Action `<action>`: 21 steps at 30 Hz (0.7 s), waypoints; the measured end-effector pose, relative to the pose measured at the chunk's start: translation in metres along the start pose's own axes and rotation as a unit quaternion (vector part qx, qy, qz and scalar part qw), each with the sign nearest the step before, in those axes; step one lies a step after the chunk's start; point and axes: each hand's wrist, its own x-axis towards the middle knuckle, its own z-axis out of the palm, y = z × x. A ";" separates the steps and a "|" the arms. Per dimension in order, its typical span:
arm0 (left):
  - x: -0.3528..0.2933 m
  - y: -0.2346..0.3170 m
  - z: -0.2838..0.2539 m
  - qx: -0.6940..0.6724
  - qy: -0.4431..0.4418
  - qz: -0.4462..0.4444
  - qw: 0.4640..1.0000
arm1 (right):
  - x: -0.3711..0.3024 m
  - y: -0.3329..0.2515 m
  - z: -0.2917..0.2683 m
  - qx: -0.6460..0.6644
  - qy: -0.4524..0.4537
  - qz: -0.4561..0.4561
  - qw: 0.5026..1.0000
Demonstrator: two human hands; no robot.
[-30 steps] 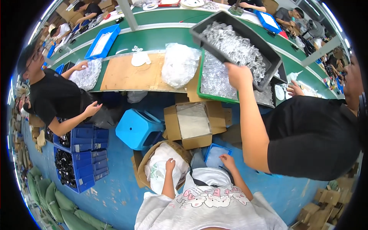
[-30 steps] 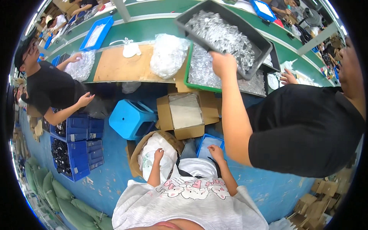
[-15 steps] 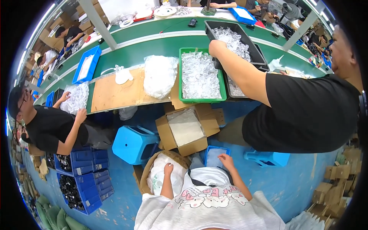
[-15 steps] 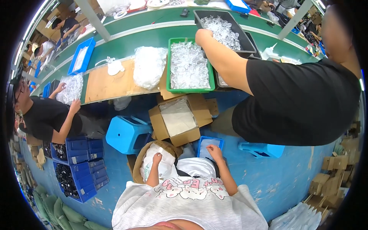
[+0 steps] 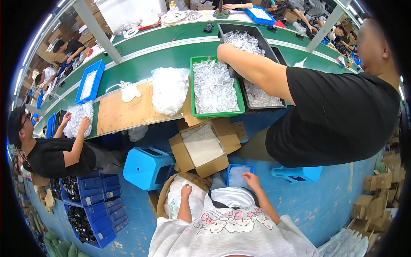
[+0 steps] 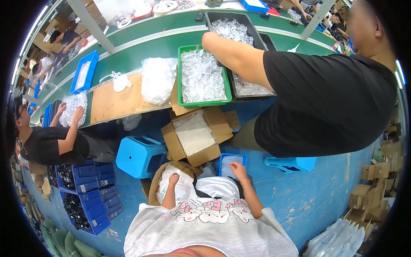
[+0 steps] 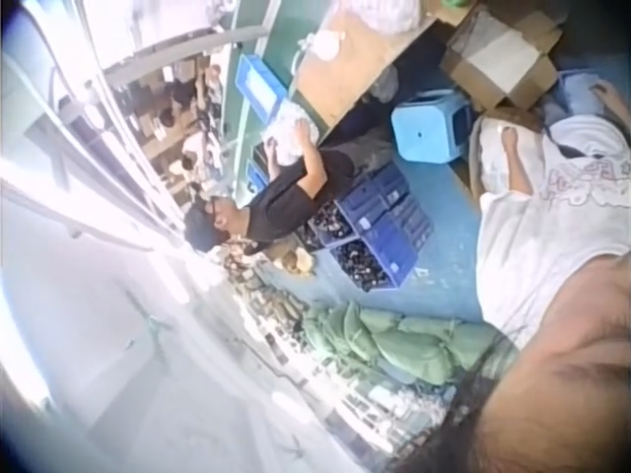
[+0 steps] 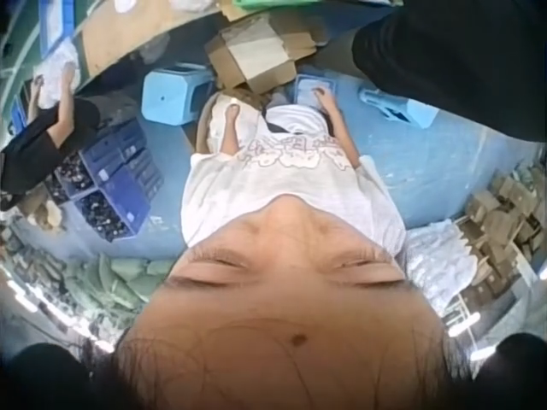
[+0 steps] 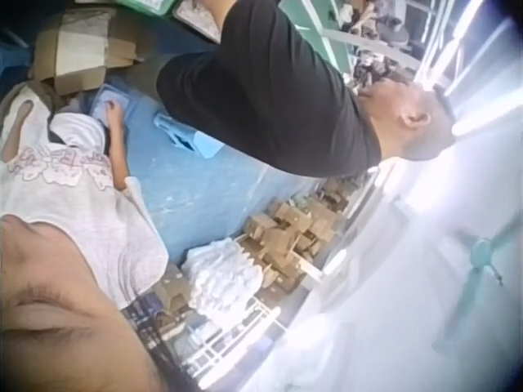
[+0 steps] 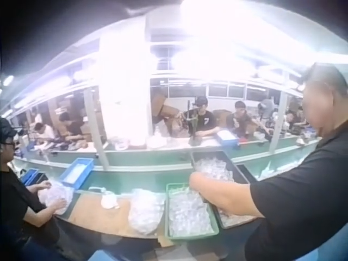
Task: Sorting small lighting components into trays and moving material crates across a factory floor.
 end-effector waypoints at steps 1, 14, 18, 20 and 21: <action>0.001 -0.001 0.001 -0.005 0.014 0.000 1.000 | 0.000 -0.001 0.000 -0.001 -0.002 -0.001 1.000; 0.000 -0.004 0.007 -0.008 0.022 0.012 1.000 | 0.003 -0.011 -0.007 0.002 0.003 -0.006 1.000; -0.001 -0.002 0.008 -0.004 0.023 0.007 1.000 | 0.002 -0.008 -0.004 -0.013 0.012 -0.006 1.000; -0.001 -0.002 0.008 -0.007 0.019 0.014 1.000 | 0.002 -0.006 -0.004 -0.014 0.008 0.002 1.000; 0.000 -0.002 0.009 -0.007 0.018 0.014 1.000 | 0.002 -0.005 -0.004 -0.008 0.009 0.005 1.000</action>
